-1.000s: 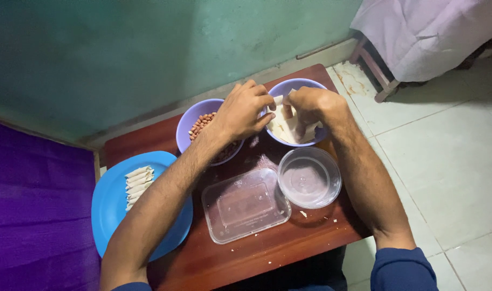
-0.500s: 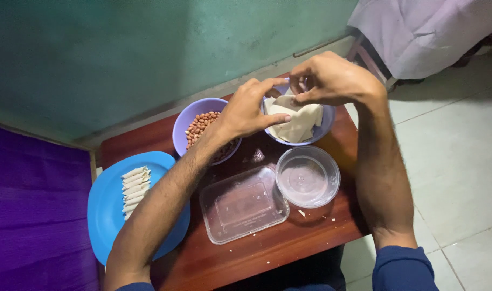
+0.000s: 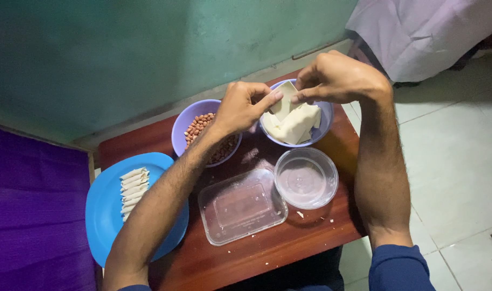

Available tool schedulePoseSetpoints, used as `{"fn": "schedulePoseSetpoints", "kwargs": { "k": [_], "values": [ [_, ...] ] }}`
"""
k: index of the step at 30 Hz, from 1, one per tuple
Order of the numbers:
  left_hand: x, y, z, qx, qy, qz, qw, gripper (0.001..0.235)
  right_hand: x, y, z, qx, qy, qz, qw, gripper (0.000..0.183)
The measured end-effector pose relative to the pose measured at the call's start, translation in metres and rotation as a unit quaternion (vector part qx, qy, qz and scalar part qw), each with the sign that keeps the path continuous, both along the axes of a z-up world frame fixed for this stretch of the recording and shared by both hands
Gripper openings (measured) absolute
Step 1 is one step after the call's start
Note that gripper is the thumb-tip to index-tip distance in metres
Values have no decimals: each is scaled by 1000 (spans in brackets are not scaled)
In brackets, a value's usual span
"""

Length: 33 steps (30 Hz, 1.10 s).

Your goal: The person sits at a table and wraps peanuts in square sheets of dough. They place peanuts onto a sheet, fold it into a small packet, and place the finished item on a blue plate.

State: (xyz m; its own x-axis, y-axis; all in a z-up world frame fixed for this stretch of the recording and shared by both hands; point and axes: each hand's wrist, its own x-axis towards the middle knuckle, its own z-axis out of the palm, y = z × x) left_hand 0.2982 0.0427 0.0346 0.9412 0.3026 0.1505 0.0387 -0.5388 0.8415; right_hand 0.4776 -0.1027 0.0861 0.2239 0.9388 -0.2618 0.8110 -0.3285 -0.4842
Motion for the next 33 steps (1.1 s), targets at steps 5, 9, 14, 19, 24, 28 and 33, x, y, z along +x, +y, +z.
{"fn": "schedulePoseSetpoints", "kwargs": {
  "k": [5, 9, 14, 19, 24, 28, 33],
  "values": [
    [0, 5, -8, -40, -4, 4, 999, 14, 0, -6, 9, 22, 8, -28, 999, 30],
    [0, 2, -12, -169, -12, -10, 986, 11, -5, -9, 13, 92, 55, -32, 994, 23],
    [-1, -7, 0, -181, -42, 16, 983, 19, -10, -10, 17, 114, 113, -21, 987, 15],
    [-3, -10, 6, -113, -51, 40, 992, 34, -15, -12, 20, 144, 136, -54, 979, 12],
    [-3, -4, -5, -155, -49, -23, 986, 23, -10, -10, 13, 193, 139, -69, 969, 11],
    [-6, -5, 1, -146, -31, -4, 989, 21, -8, -9, 8, 223, 146, -45, 963, 13],
    [-8, -4, 7, -143, -27, -34, 989, 48, -9, -10, 8, 252, 220, -41, 941, 15]
  ]
}}
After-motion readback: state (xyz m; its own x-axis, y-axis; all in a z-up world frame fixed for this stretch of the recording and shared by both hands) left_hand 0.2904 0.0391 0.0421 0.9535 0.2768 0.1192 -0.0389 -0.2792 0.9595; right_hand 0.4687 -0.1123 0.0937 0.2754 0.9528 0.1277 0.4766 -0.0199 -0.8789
